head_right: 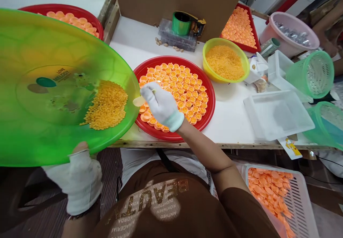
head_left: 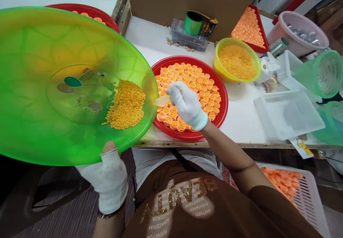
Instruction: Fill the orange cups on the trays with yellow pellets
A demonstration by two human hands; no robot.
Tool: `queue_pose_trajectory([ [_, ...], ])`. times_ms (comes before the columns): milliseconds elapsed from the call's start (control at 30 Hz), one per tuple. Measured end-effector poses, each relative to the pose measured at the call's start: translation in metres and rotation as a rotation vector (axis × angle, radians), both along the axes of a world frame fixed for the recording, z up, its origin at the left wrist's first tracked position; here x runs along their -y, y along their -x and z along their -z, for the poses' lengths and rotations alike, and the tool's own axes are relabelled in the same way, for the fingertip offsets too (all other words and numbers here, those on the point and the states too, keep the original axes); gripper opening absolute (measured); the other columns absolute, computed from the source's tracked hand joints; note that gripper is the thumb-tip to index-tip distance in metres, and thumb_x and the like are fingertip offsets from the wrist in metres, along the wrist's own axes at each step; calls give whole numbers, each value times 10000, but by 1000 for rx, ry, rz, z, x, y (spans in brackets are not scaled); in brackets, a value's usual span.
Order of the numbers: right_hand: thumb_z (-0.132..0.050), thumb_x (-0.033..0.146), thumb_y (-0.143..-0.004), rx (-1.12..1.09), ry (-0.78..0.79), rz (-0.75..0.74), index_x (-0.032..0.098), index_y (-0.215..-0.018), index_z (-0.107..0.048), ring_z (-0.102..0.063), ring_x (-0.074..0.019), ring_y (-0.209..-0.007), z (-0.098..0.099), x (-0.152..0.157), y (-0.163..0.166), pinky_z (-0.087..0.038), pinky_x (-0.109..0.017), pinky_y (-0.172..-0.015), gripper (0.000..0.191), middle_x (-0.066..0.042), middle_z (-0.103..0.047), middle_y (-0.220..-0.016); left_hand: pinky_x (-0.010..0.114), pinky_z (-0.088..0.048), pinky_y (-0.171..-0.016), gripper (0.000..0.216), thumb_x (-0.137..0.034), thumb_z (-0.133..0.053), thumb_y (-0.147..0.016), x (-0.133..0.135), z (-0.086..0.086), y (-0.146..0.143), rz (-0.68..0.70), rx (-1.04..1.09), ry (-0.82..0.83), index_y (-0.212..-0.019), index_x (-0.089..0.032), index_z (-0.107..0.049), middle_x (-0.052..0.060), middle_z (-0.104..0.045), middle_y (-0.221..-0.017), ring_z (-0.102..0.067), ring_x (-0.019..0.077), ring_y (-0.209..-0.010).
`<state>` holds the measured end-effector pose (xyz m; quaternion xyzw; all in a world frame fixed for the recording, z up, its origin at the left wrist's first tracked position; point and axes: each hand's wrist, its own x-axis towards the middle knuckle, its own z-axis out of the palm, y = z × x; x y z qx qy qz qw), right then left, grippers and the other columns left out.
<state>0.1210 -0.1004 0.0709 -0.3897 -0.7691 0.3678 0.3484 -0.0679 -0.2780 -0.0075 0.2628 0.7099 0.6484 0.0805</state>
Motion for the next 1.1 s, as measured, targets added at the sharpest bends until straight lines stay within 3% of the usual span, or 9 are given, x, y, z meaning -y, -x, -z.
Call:
queue_pose_trajectory([
  [67,-390,463,-1116,35,37,-51,228,-1028,-603,-626,-154,-770,14,1,15,-529,-313,-806,329,-7,-646,-854,478,-467,-1221,728,-336,-790,-802,0,1,-5,15,-19,19,-1458,-158,-528,169,-614,-1498,-614,300,-1376],
  [233,-491,348,-1081,242,-52,-116,210,-961,-637,-680,-193,-990,42,8,48,-496,-309,-921,234,-65,-736,-1029,468,-470,-1216,724,-418,-765,-852,4,8,-11,32,-3,84,-1485,-193,-496,178,-625,-1475,-581,299,-1418],
  [300,-529,319,-1065,293,1,-117,209,-933,-641,-693,-192,-987,49,12,57,-497,-298,-909,205,-61,-743,-1012,472,-464,-1216,713,-439,-758,-847,5,10,-12,20,-27,92,-1459,-177,-501,189,-627,-1463,-590,307,-1407],
  [400,-550,324,-1048,170,235,-56,214,-905,-638,-709,-158,-812,56,16,67,-529,-257,-758,201,-20,-724,-849,473,-453,-1223,715,-435,-746,-852,4,7,-12,31,-56,86,-1453,-156,-477,206,-616,-1465,-580,301,-1418],
  [533,-554,308,-1026,-106,740,54,210,-880,-610,-616,-99,-497,57,12,70,-467,-196,-447,184,32,-671,-674,490,-450,-1222,733,-441,-731,-852,2,3,-12,40,-82,102,-1467,-160,-447,202,-609,-1474,-588,292,-1407],
  [633,-581,282,-1010,-250,915,76,199,-861,-588,-596,-85,-458,54,5,62,-466,-178,-392,170,37,-673,-641,475,-442,-1229,728,-428,-736,-850,3,4,-10,38,-90,101,-1467,-158,-461,201,-616,-1466,-600,284,-1391],
  [733,-646,363,-988,-335,935,86,193,-877,-599,-598,-84,-467,50,-2,42,-480,-174,-395,208,32,-675,-641,450,-482,-1196,741,-392,-759,-828,3,6,-7,32,-54,88,-1468,-153,-472,194,-628,-1456,-623,278,-1359],
  [867,-706,460,-939,-369,846,131,188,-915,-632,-605,-85,-497,44,-7,4,-479,-177,-407,282,11,-691,-691,449,-467,-1212,714,-366,-757,-807,1,4,-6,46,-25,71,-1438,-149,-504,183,-621,-1478,-603,285,-1388],
  [1100,-625,407,-959,-138,615,246,198,-881,-642,-626,-120,-509,47,5,-25,-492,-227,-449,223,-5,-690,-698,460,-489,-1199,744,-322,-781,-767,-3,1,-6,18,8,32,-1438,-128,-526,186,-615,-1495,-627,297,-1362],
])
